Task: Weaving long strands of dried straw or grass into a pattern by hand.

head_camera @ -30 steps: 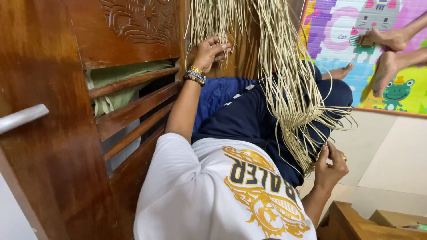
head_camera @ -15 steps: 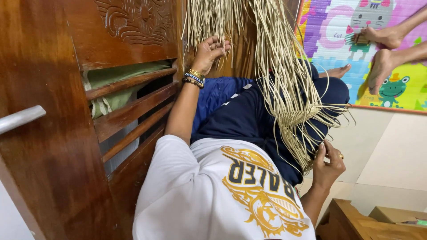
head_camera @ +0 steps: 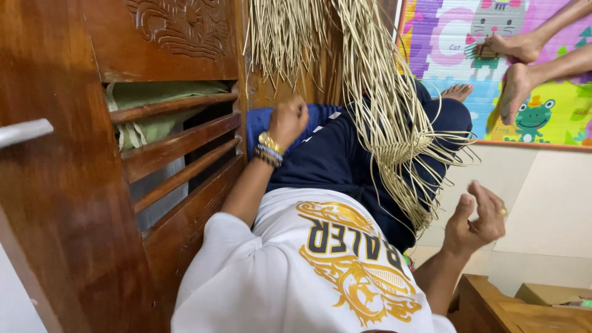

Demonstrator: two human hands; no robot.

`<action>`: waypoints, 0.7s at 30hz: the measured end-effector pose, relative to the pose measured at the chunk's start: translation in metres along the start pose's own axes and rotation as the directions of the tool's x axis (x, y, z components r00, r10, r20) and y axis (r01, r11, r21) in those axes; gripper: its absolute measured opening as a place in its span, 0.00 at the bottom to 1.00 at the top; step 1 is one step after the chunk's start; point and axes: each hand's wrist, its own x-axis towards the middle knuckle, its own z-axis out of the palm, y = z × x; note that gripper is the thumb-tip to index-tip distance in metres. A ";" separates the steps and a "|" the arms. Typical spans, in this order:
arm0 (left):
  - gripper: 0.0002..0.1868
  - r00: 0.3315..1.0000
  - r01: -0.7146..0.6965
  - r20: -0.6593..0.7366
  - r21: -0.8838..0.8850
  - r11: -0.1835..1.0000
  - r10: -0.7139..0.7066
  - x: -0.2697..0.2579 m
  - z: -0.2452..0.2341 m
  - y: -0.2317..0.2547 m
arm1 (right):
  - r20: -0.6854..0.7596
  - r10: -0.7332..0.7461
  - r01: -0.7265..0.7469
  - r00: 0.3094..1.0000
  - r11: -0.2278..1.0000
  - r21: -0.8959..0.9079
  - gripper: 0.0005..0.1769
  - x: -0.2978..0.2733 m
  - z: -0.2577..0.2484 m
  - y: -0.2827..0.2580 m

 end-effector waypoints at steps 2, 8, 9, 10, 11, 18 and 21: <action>0.02 0.956 -0.153 0.260 0.039 0.987 0.138 -0.019 -0.020 0.041 | 0.012 -0.091 0.082 0.996 0.942 0.326 0.21 0.010 0.019 -0.004; 0.05 0.588 -0.433 0.511 -0.456 0.777 0.627 -0.050 -0.099 0.197 | 0.315 -0.563 0.190 0.764 0.663 0.724 0.59 0.062 0.069 -0.089; 0.05 0.581 -0.442 0.510 -0.457 0.772 0.634 -0.050 -0.108 0.204 | 0.308 -0.561 0.196 0.769 0.665 0.721 0.59 0.063 0.060 -0.074; 0.06 0.470 -0.340 0.531 -0.628 0.700 0.705 -0.050 -0.118 0.211 | 0.356 -0.557 0.182 0.750 0.692 0.699 0.56 0.065 0.052 -0.059; 0.06 0.356 -0.205 0.524 -0.764 0.612 0.774 -0.050 -0.127 0.217 | 0.403 -0.550 0.168 0.731 0.718 0.675 0.54 0.068 0.044 -0.044; 0.06 0.675 -0.480 0.536 -0.203 0.854 0.507 -0.043 -0.032 0.138 | 0.124 0.018 0.087 0.992 0.618 -0.781 0.18 0.002 -0.092 0.120; 0.03 0.671 -0.464 0.554 -0.203 0.862 0.492 -0.050 -0.013 0.146 | 0.105 -0.081 0.119 0.991 0.890 -0.440 0.17 0.001 -0.056 0.056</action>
